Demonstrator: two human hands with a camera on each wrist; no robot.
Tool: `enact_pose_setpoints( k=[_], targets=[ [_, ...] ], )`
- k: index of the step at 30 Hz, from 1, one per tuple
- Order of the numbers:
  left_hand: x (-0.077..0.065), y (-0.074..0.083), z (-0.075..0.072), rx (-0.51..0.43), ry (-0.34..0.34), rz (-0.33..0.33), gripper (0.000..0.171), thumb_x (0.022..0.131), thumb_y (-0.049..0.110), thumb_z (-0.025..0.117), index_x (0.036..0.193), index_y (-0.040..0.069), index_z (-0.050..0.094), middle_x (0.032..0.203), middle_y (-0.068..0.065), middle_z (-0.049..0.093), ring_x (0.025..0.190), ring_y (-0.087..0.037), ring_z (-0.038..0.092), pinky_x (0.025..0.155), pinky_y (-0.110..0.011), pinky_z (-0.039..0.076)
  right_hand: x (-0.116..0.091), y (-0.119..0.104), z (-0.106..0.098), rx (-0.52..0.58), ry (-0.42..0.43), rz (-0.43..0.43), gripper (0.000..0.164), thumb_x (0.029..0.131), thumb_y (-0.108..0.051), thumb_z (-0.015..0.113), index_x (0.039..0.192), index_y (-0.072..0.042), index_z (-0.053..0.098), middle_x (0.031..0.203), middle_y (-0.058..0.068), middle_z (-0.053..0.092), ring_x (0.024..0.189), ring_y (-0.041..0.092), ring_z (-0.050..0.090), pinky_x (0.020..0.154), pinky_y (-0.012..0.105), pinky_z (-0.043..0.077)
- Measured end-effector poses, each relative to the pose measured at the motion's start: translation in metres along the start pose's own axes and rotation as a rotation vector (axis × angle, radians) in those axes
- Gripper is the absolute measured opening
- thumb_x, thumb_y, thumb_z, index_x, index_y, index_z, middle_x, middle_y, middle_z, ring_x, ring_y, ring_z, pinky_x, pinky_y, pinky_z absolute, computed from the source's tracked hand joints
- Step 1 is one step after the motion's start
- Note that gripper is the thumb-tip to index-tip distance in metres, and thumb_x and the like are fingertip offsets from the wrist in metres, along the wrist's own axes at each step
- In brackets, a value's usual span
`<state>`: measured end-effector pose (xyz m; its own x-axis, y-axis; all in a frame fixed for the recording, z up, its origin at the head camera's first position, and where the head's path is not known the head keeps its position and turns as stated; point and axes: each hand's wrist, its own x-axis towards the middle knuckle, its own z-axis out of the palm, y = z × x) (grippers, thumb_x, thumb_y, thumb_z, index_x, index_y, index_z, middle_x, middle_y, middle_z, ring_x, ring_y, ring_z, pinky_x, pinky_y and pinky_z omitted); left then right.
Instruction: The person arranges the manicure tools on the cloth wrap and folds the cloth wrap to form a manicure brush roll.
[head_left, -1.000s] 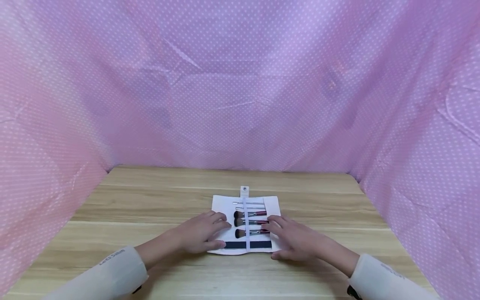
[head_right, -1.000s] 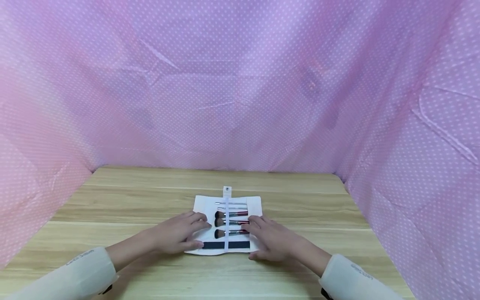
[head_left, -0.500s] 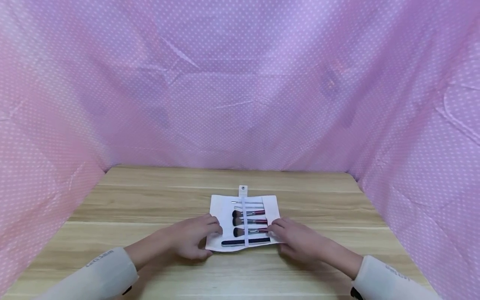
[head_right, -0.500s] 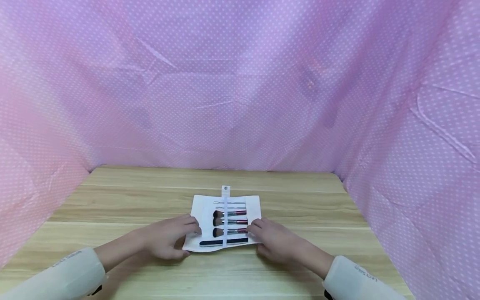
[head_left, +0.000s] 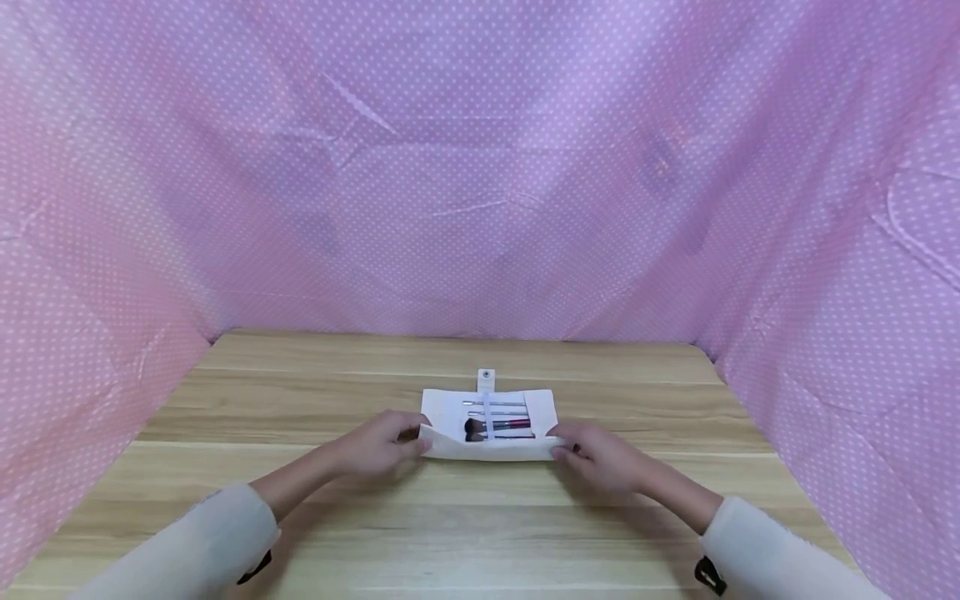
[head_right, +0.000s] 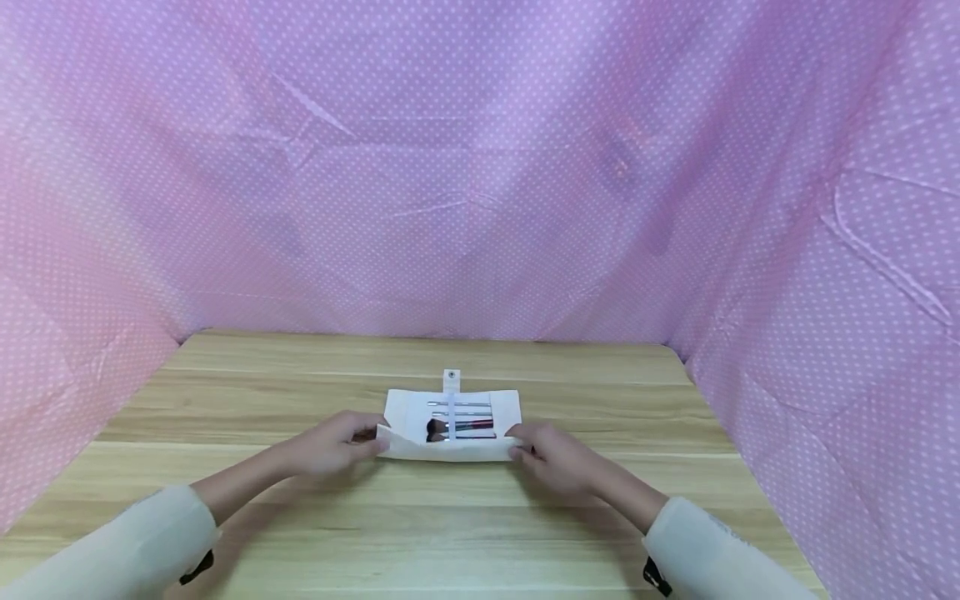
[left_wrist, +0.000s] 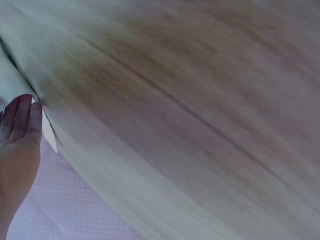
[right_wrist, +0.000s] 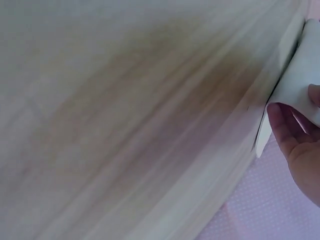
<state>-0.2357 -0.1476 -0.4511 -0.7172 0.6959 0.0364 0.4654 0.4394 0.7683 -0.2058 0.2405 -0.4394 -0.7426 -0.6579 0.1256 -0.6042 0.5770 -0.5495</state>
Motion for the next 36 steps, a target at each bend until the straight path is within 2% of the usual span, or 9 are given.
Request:
enact_pose_setpoints(
  k=[3, 5, 9, 12, 17, 23, 30, 36],
  targets=[
    [0.004, -0.002, -0.002, -0.089, 0.037, -0.039, 0.013, 0.104, 0.017, 0.060, 0.111, 0.008, 0.068, 0.097, 0.002, 0.070, 0.087, -0.012, 0.061, 0.078, -0.027, 0.051, 0.004, 0.005, -0.003, 0.127, 0.028, 0.065, 0.011, 0.103, -0.013, 0.062, 0.111, -0.011, 0.069, 0.085, -0.003, 0.065, 0.069, 0.003, 0.050, 0.061, 0.023, 0.046],
    [0.006, -0.002, -0.003, -0.126, 0.059, -0.065, 0.019, 0.103, 0.014, 0.062, 0.117, 0.002, 0.065, 0.093, -0.001, 0.068, 0.081, -0.012, 0.059, 0.076, -0.027, 0.051, 0.008, 0.007, -0.004, 0.178, 0.049, 0.088, 0.010, 0.102, -0.012, 0.064, 0.109, -0.007, 0.069, 0.081, -0.001, 0.064, 0.065, 0.003, 0.050, 0.058, 0.022, 0.044],
    [0.010, -0.002, -0.004, -0.190, 0.103, -0.124, 0.030, 0.100, 0.010, 0.065, 0.124, -0.006, 0.058, 0.082, -0.002, 0.059, 0.067, -0.010, 0.049, 0.063, -0.023, 0.045, 0.016, 0.011, -0.005, 0.227, 0.088, 0.145, 0.010, 0.099, -0.009, 0.066, 0.107, -0.002, 0.068, 0.088, 0.002, 0.066, 0.073, 0.008, 0.057, 0.063, 0.024, 0.049],
    [0.013, -0.002, -0.003, -0.217, 0.140, -0.156, 0.027, 0.099, 0.007, 0.066, 0.121, -0.006, 0.060, 0.081, -0.003, 0.057, 0.066, -0.011, 0.045, 0.058, -0.021, 0.040, 0.022, 0.013, -0.004, 0.254, 0.091, 0.218, 0.012, 0.099, -0.008, 0.066, 0.108, 0.001, 0.066, 0.095, 0.006, 0.066, 0.079, 0.013, 0.061, 0.063, 0.026, 0.053],
    [0.018, -0.002, 0.000, -0.220, 0.190, -0.207, 0.022, 0.095, 0.004, 0.068, 0.114, -0.006, 0.063, 0.084, -0.005, 0.059, 0.069, -0.012, 0.052, 0.057, -0.022, 0.044, 0.030, 0.018, -0.002, 0.281, 0.080, 0.315, 0.016, 0.098, -0.008, 0.068, 0.109, 0.002, 0.064, 0.091, 0.009, 0.064, 0.077, 0.016, 0.061, 0.059, 0.029, 0.056],
    [0.021, -0.002, 0.003, -0.156, 0.206, -0.244, 0.016, 0.089, 0.001, 0.072, 0.103, -0.006, 0.067, 0.074, -0.002, 0.053, 0.060, -0.013, 0.058, 0.055, -0.028, 0.052, 0.033, 0.020, -0.002, 0.303, 0.072, 0.354, 0.015, 0.094, -0.008, 0.073, 0.103, 0.000, 0.064, 0.080, 0.007, 0.061, 0.068, 0.016, 0.059, 0.056, 0.032, 0.055],
    [0.024, -0.003, 0.003, -0.173, 0.211, -0.312, 0.019, 0.087, 0.000, 0.073, 0.105, -0.005, 0.067, 0.071, -0.004, 0.060, 0.061, -0.016, 0.063, 0.058, -0.033, 0.057, 0.037, 0.015, -0.003, 0.331, 0.071, 0.485, 0.020, 0.092, -0.008, 0.075, 0.106, 0.001, 0.063, 0.077, 0.007, 0.054, 0.063, 0.017, 0.058, 0.058, 0.034, 0.056],
    [0.028, -0.003, 0.003, -0.171, 0.206, -0.376, 0.025, 0.084, 0.000, 0.075, 0.107, -0.004, 0.065, 0.071, -0.007, 0.062, 0.058, -0.017, 0.063, 0.059, -0.032, 0.057, 0.040, 0.011, -0.003, 0.336, 0.100, 0.563, 0.023, 0.089, -0.007, 0.078, 0.102, 0.002, 0.062, 0.084, 0.010, 0.058, 0.067, 0.019, 0.059, 0.059, 0.035, 0.056]
  ],
)
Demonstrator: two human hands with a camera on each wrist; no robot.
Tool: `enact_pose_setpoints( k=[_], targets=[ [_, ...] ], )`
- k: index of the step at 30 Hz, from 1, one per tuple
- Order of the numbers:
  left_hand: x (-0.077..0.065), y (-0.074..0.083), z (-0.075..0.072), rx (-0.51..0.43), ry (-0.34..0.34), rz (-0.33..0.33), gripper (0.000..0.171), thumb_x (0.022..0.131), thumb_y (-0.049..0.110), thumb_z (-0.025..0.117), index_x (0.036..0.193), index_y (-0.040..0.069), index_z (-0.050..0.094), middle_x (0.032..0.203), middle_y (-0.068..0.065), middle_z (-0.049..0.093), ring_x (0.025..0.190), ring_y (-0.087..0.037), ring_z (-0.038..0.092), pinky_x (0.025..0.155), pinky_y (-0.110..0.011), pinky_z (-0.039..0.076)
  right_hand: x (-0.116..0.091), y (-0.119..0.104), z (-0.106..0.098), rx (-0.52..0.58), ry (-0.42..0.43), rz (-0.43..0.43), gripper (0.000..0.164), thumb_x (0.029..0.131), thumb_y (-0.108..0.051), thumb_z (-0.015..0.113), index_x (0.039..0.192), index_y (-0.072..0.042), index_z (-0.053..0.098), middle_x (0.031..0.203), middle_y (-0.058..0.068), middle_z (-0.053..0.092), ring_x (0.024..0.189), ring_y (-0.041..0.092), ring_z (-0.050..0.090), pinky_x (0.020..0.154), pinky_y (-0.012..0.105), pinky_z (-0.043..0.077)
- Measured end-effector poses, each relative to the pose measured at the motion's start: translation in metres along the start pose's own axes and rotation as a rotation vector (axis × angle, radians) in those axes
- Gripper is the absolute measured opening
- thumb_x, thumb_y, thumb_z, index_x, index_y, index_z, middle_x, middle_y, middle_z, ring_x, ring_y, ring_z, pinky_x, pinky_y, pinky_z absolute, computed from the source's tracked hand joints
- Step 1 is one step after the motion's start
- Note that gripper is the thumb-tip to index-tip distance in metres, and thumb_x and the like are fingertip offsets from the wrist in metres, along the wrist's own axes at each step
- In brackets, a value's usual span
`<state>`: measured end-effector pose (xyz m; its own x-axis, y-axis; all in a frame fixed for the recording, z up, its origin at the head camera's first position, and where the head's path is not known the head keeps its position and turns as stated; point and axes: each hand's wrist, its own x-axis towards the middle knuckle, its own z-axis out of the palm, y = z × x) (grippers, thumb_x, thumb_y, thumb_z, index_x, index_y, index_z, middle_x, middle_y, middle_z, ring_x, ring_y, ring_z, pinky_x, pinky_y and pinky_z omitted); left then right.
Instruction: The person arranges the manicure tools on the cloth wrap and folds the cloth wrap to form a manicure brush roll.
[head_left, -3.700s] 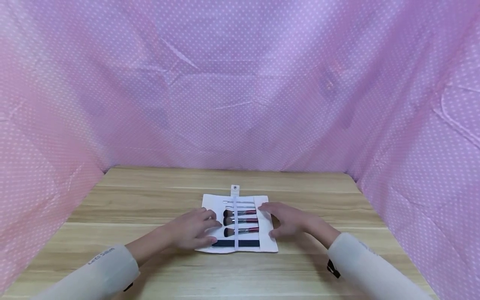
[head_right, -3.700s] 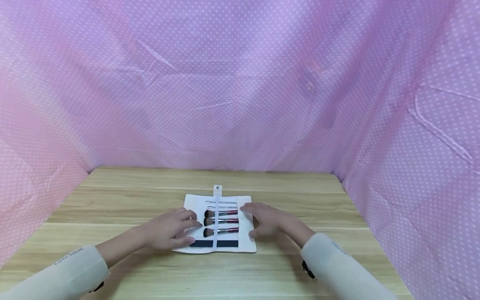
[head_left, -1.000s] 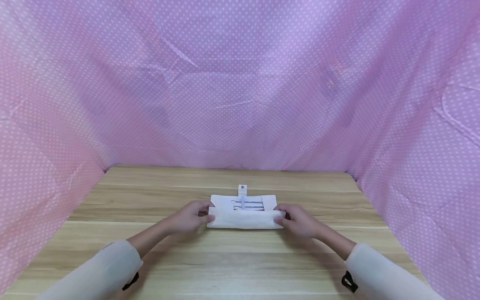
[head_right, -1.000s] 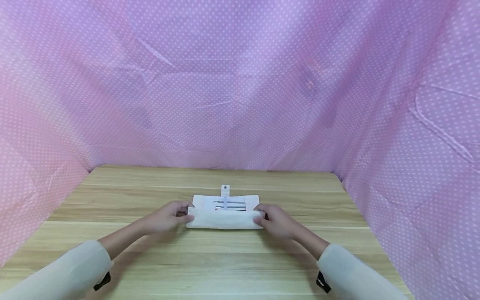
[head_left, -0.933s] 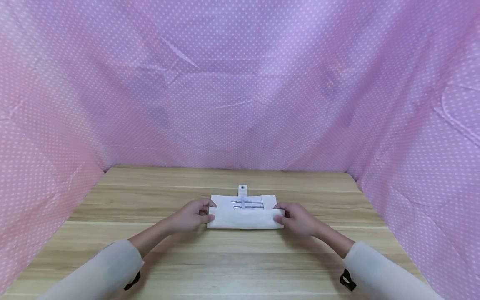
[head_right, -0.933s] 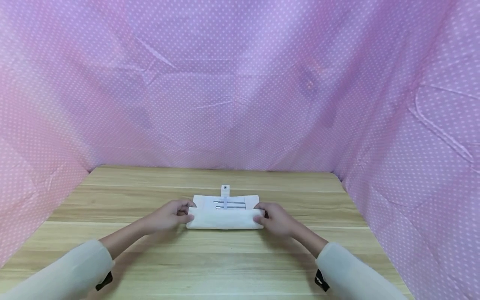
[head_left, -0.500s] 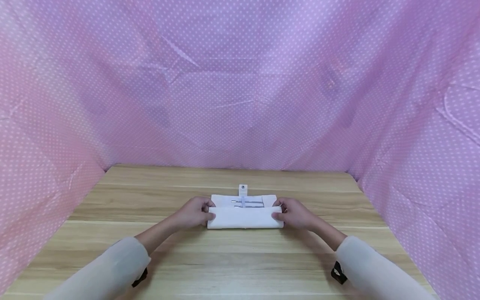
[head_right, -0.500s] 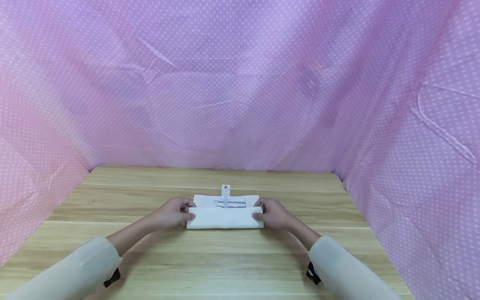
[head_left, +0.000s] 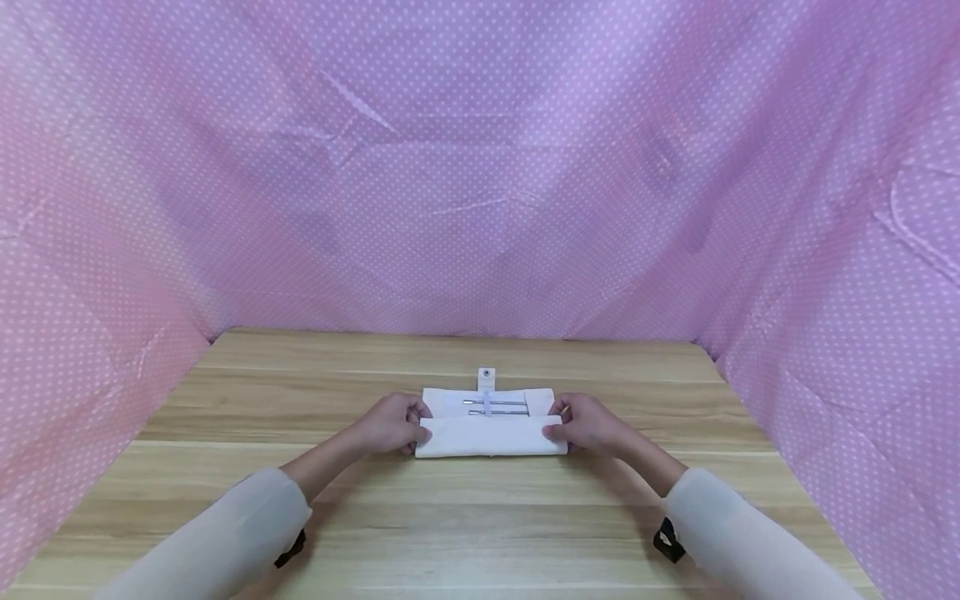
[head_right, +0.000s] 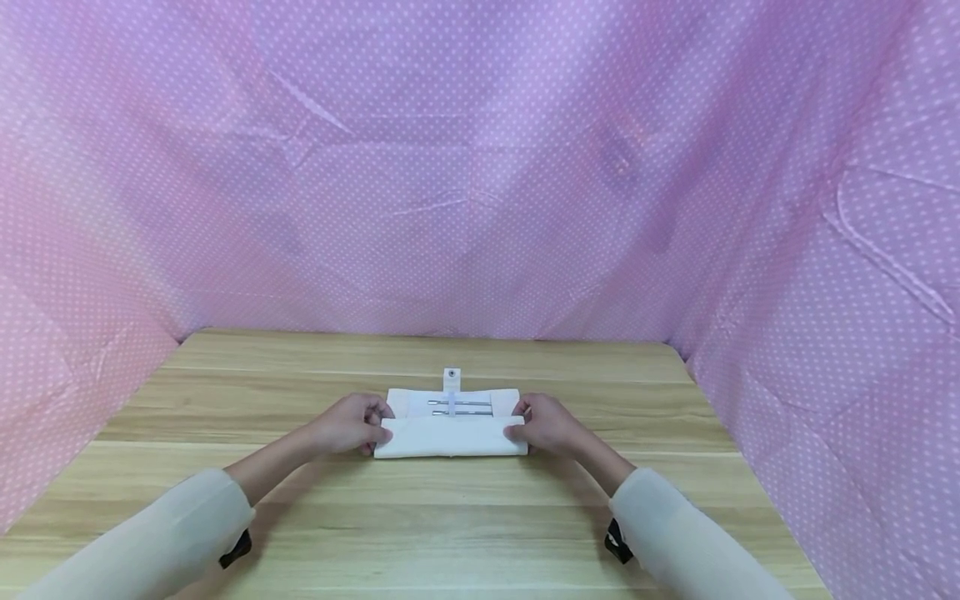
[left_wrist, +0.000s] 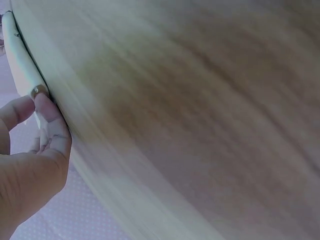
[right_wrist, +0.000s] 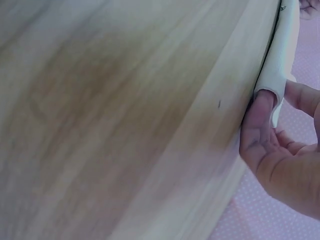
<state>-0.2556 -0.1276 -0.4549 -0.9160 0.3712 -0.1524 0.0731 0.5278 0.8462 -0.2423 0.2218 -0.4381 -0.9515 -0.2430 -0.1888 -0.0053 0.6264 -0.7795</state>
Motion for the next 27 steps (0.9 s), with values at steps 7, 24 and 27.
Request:
enact_pose_setpoints(
  k=[7, 24, 27],
  targets=[
    [0.004, 0.003, 0.003, 0.274, 0.050, 0.239, 0.028, 0.076, 0.000, 0.076, 0.101, -0.001, 0.065, 0.079, -0.003, 0.058, 0.066, -0.012, 0.053, 0.066, -0.028, 0.047, 0.002, -0.001, -0.001, -0.226, 0.067, -0.214, 0.028, 0.085, -0.009, 0.082, 0.102, 0.000, 0.062, 0.086, 0.008, 0.058, 0.076, 0.017, 0.053, 0.070, 0.032, 0.046],
    [-0.005, 0.004, 0.011, 0.725, -0.086, 0.666, 0.040, 0.097, 0.024, 0.068, 0.135, 0.013, 0.067, 0.133, -0.002, 0.061, 0.118, -0.021, 0.056, 0.099, -0.042, 0.046, -0.011, -0.003, 0.006, -0.699, 0.012, -0.735, 0.026, 0.093, -0.015, 0.075, 0.117, -0.006, 0.073, 0.108, 0.007, 0.070, 0.098, 0.022, 0.066, 0.087, 0.038, 0.054],
    [-0.007, 0.003, 0.010, 0.753, -0.116, 0.634, 0.052, 0.093, 0.035, 0.075, 0.139, 0.014, 0.064, 0.137, 0.000, 0.059, 0.123, -0.021, 0.053, 0.104, -0.042, 0.044, -0.015, -0.001, 0.006, -0.766, -0.012, -0.687, 0.044, 0.088, -0.029, 0.081, 0.125, -0.009, 0.069, 0.117, 0.007, 0.067, 0.104, 0.023, 0.062, 0.090, 0.040, 0.053]
  ],
)
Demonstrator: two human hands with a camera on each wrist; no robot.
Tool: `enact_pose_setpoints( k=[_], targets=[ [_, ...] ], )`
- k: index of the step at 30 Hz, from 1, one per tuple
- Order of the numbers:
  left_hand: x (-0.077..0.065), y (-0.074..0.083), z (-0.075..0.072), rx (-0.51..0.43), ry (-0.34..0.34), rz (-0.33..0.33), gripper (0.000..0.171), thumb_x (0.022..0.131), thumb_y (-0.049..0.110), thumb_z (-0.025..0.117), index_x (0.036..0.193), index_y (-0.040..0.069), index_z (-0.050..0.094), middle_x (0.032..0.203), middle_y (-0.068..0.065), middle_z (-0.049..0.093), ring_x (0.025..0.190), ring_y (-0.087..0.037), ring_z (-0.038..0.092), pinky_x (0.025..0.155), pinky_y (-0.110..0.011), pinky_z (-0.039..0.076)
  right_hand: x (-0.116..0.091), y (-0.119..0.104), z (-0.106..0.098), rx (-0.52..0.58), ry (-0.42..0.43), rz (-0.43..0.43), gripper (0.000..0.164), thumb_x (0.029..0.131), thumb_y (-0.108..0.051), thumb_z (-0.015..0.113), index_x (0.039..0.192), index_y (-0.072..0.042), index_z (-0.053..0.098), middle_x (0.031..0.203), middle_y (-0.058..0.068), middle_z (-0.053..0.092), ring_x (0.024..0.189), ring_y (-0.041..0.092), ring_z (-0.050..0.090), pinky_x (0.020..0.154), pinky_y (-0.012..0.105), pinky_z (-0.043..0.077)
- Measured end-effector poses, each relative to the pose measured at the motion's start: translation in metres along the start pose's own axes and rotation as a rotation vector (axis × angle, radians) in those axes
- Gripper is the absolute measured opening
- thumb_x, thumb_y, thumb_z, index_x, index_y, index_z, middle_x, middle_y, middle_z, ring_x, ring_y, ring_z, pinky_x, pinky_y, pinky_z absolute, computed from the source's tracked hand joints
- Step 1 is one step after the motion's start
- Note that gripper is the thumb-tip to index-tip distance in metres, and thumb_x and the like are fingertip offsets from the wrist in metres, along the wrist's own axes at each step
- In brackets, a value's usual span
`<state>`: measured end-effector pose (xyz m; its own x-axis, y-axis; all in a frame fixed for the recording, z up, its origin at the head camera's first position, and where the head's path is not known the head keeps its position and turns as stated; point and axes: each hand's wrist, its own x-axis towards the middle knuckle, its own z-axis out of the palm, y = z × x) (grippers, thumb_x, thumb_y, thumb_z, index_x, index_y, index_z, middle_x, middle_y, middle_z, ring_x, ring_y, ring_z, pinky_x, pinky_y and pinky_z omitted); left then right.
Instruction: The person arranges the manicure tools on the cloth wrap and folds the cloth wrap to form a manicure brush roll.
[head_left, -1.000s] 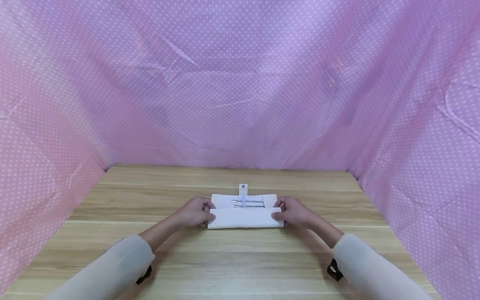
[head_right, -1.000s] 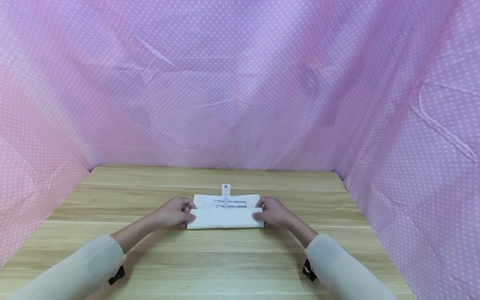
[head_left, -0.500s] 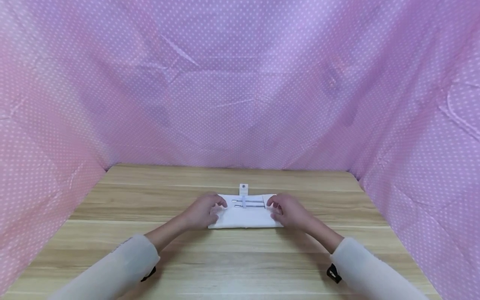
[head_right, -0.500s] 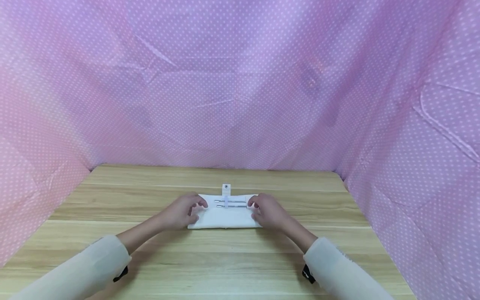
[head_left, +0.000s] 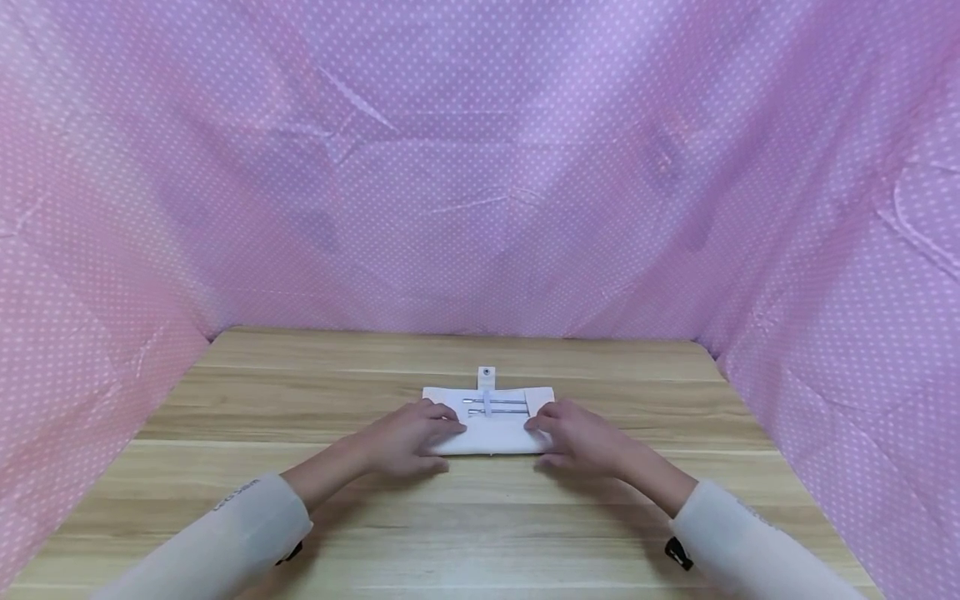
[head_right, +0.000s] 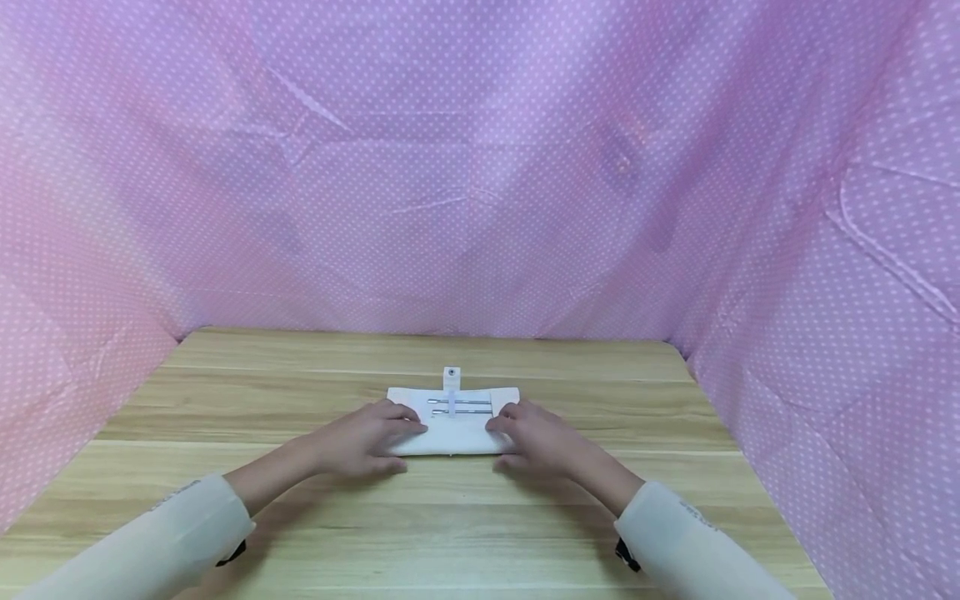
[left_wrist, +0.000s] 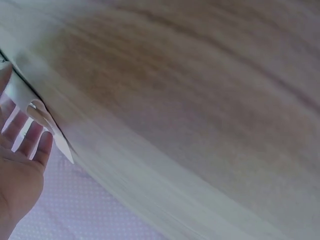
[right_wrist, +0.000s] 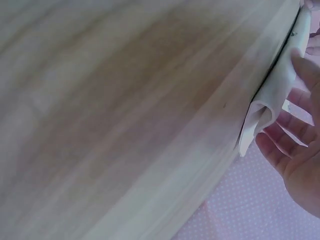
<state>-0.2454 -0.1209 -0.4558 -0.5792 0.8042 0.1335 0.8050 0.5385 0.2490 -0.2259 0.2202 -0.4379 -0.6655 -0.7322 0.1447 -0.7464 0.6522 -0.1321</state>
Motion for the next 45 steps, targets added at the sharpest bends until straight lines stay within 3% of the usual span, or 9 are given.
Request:
enact_pose_setpoints(
  k=[4, 11, 16, 20, 23, 28, 33, 38, 45],
  targets=[
    [-0.001, 0.000, 0.000, -0.003, -0.024, -0.009, 0.052, 0.093, 0.034, 0.075, 0.140, 0.015, 0.063, 0.139, 0.001, 0.059, 0.127, -0.020, 0.052, 0.107, -0.042, 0.042, -0.002, 0.000, 0.001, -0.044, -0.018, -0.009, 0.048, 0.084, -0.024, 0.085, 0.127, -0.010, 0.066, 0.119, 0.007, 0.065, 0.104, 0.024, 0.061, 0.088, 0.039, 0.052],
    [0.003, 0.000, -0.002, -0.058, -0.038, -0.016, 0.044, 0.097, 0.023, 0.068, 0.139, 0.011, 0.063, 0.137, -0.002, 0.063, 0.127, -0.022, 0.055, 0.108, -0.042, 0.042, -0.001, 0.003, 0.000, -0.096, 0.022, -0.078, 0.041, 0.089, -0.014, 0.076, 0.127, -0.008, 0.065, 0.116, 0.006, 0.067, 0.101, 0.022, 0.062, 0.085, 0.038, 0.053],
    [0.006, -0.006, -0.007, -0.246, -0.013, -0.104, 0.038, 0.100, 0.021, 0.065, 0.136, 0.010, 0.064, 0.128, 0.000, 0.067, 0.117, -0.017, 0.060, 0.102, -0.041, 0.047, 0.003, 0.007, -0.003, -0.074, 0.063, -0.086, 0.040, 0.090, -0.010, 0.072, 0.129, -0.005, 0.065, 0.113, 0.006, 0.068, 0.097, 0.020, 0.062, 0.080, 0.038, 0.054],
    [0.008, -0.015, -0.010, -0.425, 0.021, -0.198, 0.033, 0.102, 0.024, 0.064, 0.133, 0.014, 0.065, 0.115, 0.005, 0.068, 0.104, -0.012, 0.061, 0.093, -0.037, 0.050, 0.010, 0.012, -0.006, 0.017, 0.064, -0.029, 0.039, 0.093, -0.009, 0.068, 0.131, -0.002, 0.063, 0.119, 0.010, 0.067, 0.107, 0.023, 0.064, 0.089, 0.041, 0.054],
    [0.010, -0.023, -0.010, -0.485, 0.074, -0.258, 0.031, 0.103, 0.026, 0.063, 0.130, 0.012, 0.066, 0.113, 0.003, 0.069, 0.100, -0.012, 0.062, 0.090, -0.035, 0.051, 0.015, 0.017, -0.006, 0.097, 0.084, 0.015, 0.037, 0.096, -0.007, 0.066, 0.132, -0.001, 0.061, 0.123, 0.012, 0.067, 0.111, 0.025, 0.065, 0.093, 0.044, 0.054],
    [0.015, -0.034, -0.010, -0.517, 0.162, -0.374, 0.028, 0.103, 0.029, 0.064, 0.124, 0.012, 0.070, 0.112, -0.001, 0.070, 0.089, -0.014, 0.060, 0.079, -0.033, 0.050, 0.021, 0.026, -0.004, 0.185, 0.123, 0.057, 0.035, 0.100, -0.006, 0.062, 0.134, -0.001, 0.061, 0.122, 0.012, 0.067, 0.109, 0.025, 0.065, 0.091, 0.045, 0.053],
    [0.020, -0.038, -0.011, -0.552, 0.198, -0.454, 0.025, 0.103, 0.026, 0.064, 0.119, 0.008, 0.071, 0.110, -0.005, 0.070, 0.088, -0.015, 0.061, 0.077, -0.032, 0.052, 0.029, 0.032, -0.002, 0.280, 0.108, 0.139, 0.033, 0.103, -0.008, 0.057, 0.135, 0.000, 0.062, 0.123, 0.015, 0.066, 0.115, 0.031, 0.062, 0.097, 0.051, 0.050],
    [0.025, -0.042, -0.009, -0.548, 0.208, -0.512, 0.024, 0.102, 0.023, 0.065, 0.115, 0.004, 0.072, 0.102, -0.005, 0.070, 0.083, -0.016, 0.061, 0.071, -0.031, 0.053, 0.037, 0.038, -0.002, 0.344, 0.068, 0.219, 0.032, 0.105, -0.011, 0.055, 0.134, -0.001, 0.063, 0.129, 0.017, 0.066, 0.124, 0.036, 0.059, 0.104, 0.054, 0.046],
    [0.031, -0.042, -0.009, -0.509, 0.191, -0.553, 0.018, 0.100, 0.020, 0.067, 0.108, 0.006, 0.075, 0.080, -0.001, 0.063, 0.067, -0.014, 0.052, 0.062, -0.029, 0.045, 0.044, 0.044, 0.002, 0.361, 0.034, 0.263, 0.029, 0.103, -0.010, 0.057, 0.129, -0.001, 0.068, 0.125, 0.016, 0.069, 0.122, 0.037, 0.060, 0.105, 0.054, 0.045]
  ],
)
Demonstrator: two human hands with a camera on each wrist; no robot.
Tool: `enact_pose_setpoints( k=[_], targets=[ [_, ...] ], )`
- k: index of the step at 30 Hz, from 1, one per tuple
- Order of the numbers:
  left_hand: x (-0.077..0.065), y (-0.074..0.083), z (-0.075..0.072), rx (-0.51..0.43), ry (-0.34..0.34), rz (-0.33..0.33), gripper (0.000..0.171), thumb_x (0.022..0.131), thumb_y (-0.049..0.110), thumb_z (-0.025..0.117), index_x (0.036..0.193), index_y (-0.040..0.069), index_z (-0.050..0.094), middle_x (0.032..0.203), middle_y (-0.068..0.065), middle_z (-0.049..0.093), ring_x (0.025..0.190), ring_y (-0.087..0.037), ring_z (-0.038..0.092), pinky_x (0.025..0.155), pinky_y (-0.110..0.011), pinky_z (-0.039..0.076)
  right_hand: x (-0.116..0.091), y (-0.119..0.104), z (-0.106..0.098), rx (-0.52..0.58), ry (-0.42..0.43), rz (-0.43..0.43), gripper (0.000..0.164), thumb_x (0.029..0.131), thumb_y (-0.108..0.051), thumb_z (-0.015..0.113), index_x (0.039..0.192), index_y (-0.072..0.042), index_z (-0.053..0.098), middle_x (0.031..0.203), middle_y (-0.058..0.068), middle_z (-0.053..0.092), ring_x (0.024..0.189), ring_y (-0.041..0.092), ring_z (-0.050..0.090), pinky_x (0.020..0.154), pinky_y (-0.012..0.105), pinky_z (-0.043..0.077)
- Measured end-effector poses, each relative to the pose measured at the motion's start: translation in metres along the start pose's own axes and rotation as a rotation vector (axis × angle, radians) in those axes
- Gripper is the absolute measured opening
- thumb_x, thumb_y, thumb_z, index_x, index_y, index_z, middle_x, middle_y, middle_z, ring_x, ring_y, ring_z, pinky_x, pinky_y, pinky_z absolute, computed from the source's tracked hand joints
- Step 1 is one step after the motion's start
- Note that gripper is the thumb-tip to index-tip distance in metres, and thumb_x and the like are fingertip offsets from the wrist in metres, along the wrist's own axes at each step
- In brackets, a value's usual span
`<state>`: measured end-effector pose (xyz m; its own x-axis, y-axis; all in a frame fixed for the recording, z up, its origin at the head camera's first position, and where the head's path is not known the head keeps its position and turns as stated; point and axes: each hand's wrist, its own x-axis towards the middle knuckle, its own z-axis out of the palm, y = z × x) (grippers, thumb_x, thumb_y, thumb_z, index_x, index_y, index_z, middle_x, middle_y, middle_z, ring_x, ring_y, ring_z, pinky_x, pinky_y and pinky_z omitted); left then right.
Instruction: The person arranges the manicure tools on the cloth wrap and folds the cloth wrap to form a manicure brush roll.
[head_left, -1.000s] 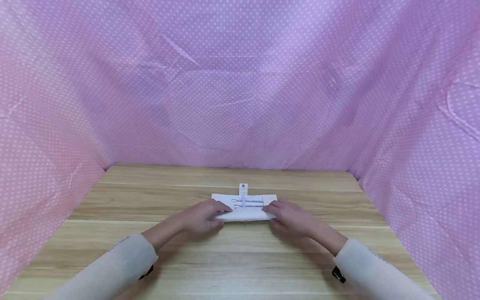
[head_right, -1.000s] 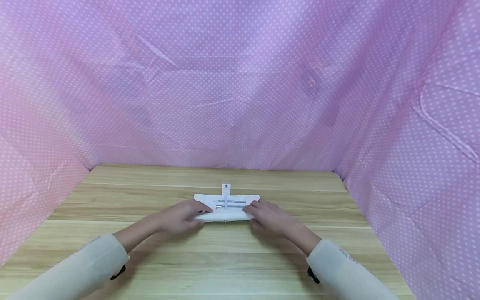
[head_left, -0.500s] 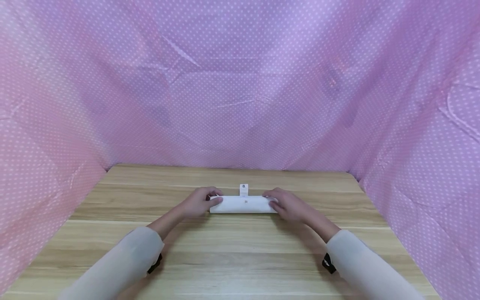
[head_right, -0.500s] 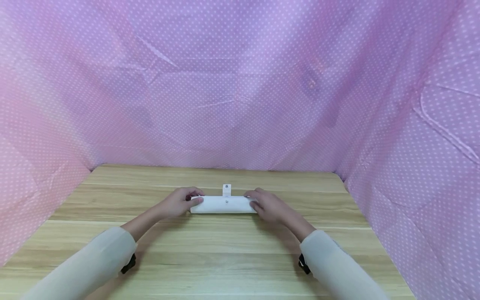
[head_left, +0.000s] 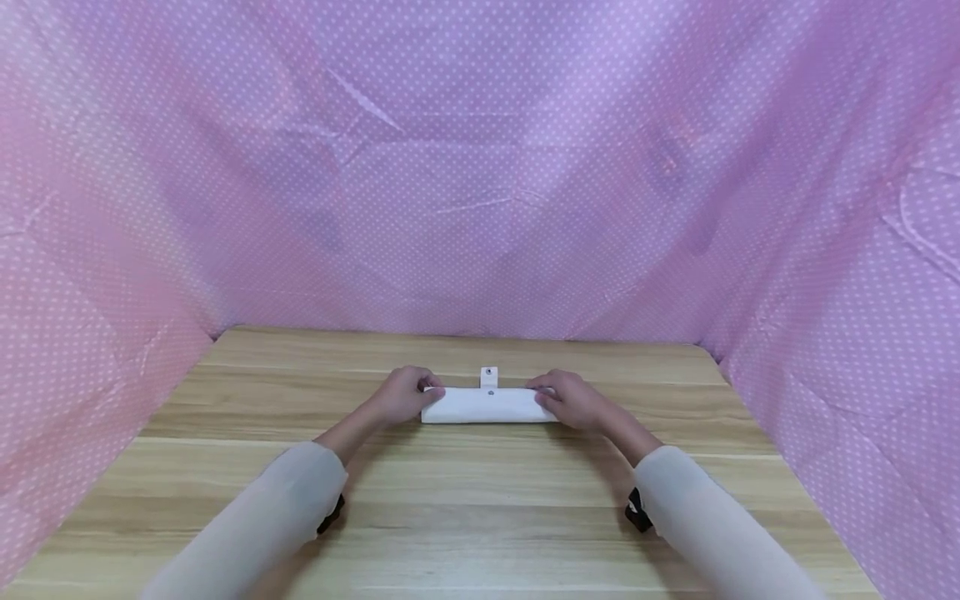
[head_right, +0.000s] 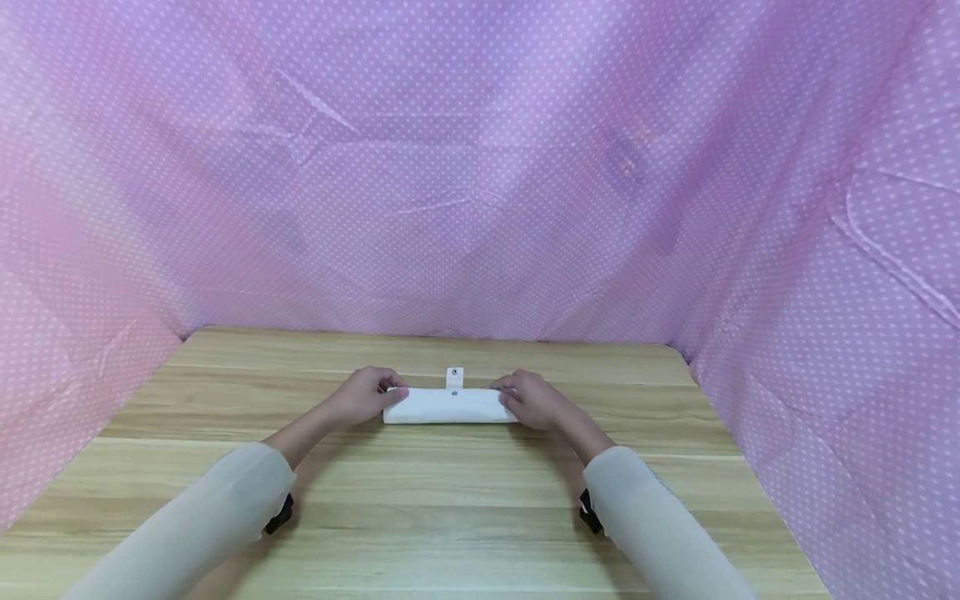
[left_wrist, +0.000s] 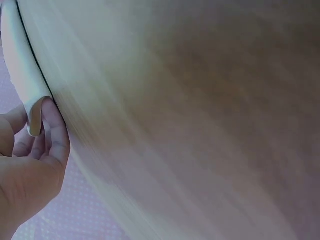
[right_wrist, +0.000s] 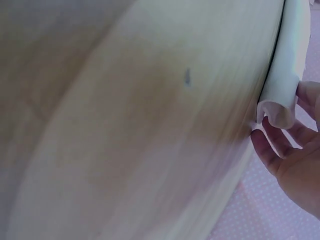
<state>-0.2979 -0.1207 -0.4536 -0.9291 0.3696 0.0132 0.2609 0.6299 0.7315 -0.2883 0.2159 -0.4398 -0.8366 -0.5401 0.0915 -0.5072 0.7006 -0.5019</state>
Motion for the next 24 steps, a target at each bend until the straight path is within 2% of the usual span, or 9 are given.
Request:
enact_pose_setpoints(
  k=[4, 9, 13, 20, 24],
  targets=[
    [0.003, 0.001, 0.002, 0.028, 0.014, -0.019, 0.013, 0.099, 0.018, 0.068, 0.103, 0.007, 0.076, 0.077, -0.001, 0.060, 0.068, -0.015, 0.049, 0.060, -0.028, 0.042, 0.003, 0.005, 0.000, 0.082, 0.001, 0.080, 0.025, 0.102, -0.011, 0.061, 0.124, -0.004, 0.071, 0.122, 0.012, 0.070, 0.115, 0.030, 0.063, 0.101, 0.050, 0.048],
    [0.003, 0.002, 0.004, 0.061, 0.032, -0.037, 0.010, 0.098, 0.016, 0.071, 0.100, 0.007, 0.076, 0.081, -0.002, 0.063, 0.075, -0.017, 0.053, 0.067, -0.031, 0.045, 0.005, 0.010, 0.001, 0.189, 0.014, 0.191, 0.018, 0.100, -0.013, 0.066, 0.116, -0.010, 0.074, 0.111, 0.003, 0.071, 0.097, 0.018, 0.061, 0.087, 0.038, 0.051],
    [0.003, 0.002, 0.005, 0.075, 0.041, -0.033, 0.009, 0.097, 0.016, 0.071, 0.099, 0.007, 0.076, 0.085, -0.002, 0.065, 0.079, -0.018, 0.055, 0.071, -0.032, 0.046, 0.007, 0.013, 0.002, 0.203, 0.025, 0.199, 0.016, 0.099, -0.014, 0.068, 0.113, -0.010, 0.075, 0.105, 0.001, 0.071, 0.091, 0.016, 0.058, 0.081, 0.033, 0.049],
    [0.004, 0.003, 0.005, 0.102, 0.031, -0.039, 0.008, 0.097, 0.016, 0.072, 0.097, 0.010, 0.075, 0.087, -0.001, 0.065, 0.081, -0.018, 0.056, 0.073, -0.033, 0.048, 0.009, 0.011, 0.002, 0.226, 0.025, 0.212, 0.015, 0.097, -0.012, 0.070, 0.110, -0.008, 0.075, 0.103, 0.003, 0.071, 0.091, 0.017, 0.059, 0.081, 0.033, 0.049],
    [0.006, 0.005, 0.007, 0.116, 0.013, 0.010, 0.008, 0.098, 0.011, 0.069, 0.100, 0.006, 0.075, 0.089, -0.001, 0.067, 0.082, -0.017, 0.059, 0.077, -0.034, 0.051, 0.011, 0.012, 0.001, 0.239, 0.015, 0.214, 0.016, 0.096, -0.011, 0.070, 0.110, -0.006, 0.075, 0.102, 0.003, 0.071, 0.092, 0.017, 0.060, 0.081, 0.032, 0.049]
  ],
)
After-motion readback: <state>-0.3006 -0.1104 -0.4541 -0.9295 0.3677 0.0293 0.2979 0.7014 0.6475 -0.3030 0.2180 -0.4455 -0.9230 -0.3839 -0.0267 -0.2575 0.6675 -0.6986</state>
